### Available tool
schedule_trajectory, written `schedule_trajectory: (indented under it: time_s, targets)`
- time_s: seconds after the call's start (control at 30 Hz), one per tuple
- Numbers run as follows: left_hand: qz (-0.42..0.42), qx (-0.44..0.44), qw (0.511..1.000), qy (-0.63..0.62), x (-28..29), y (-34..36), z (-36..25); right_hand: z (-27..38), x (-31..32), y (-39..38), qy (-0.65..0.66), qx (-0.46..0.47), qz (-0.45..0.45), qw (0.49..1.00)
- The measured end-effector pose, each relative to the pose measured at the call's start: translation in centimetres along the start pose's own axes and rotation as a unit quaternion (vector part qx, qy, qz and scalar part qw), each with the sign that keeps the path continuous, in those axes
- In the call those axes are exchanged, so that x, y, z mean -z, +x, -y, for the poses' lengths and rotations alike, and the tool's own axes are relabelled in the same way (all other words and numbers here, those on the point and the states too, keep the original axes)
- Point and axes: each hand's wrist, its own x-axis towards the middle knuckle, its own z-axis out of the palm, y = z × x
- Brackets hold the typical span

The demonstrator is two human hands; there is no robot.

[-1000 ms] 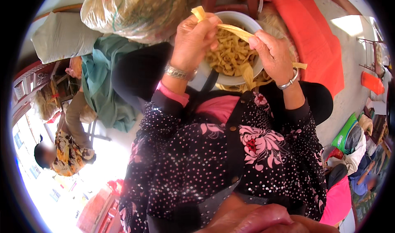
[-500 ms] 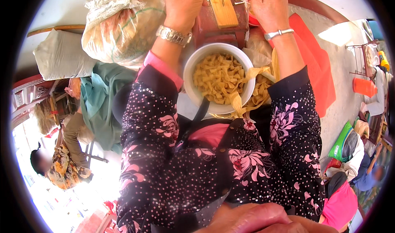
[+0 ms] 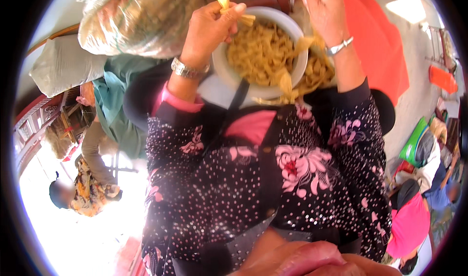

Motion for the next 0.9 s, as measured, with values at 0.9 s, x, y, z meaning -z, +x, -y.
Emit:
schedule_trajectory:
  time_s: [0.9]
  targets:
    - [0.251, 0.176, 0.886, -0.346, -3.0, -7.4, 6.0, 4.9, -7.1, -14.3, 0.222, -0.145, -0.098, 0.959]
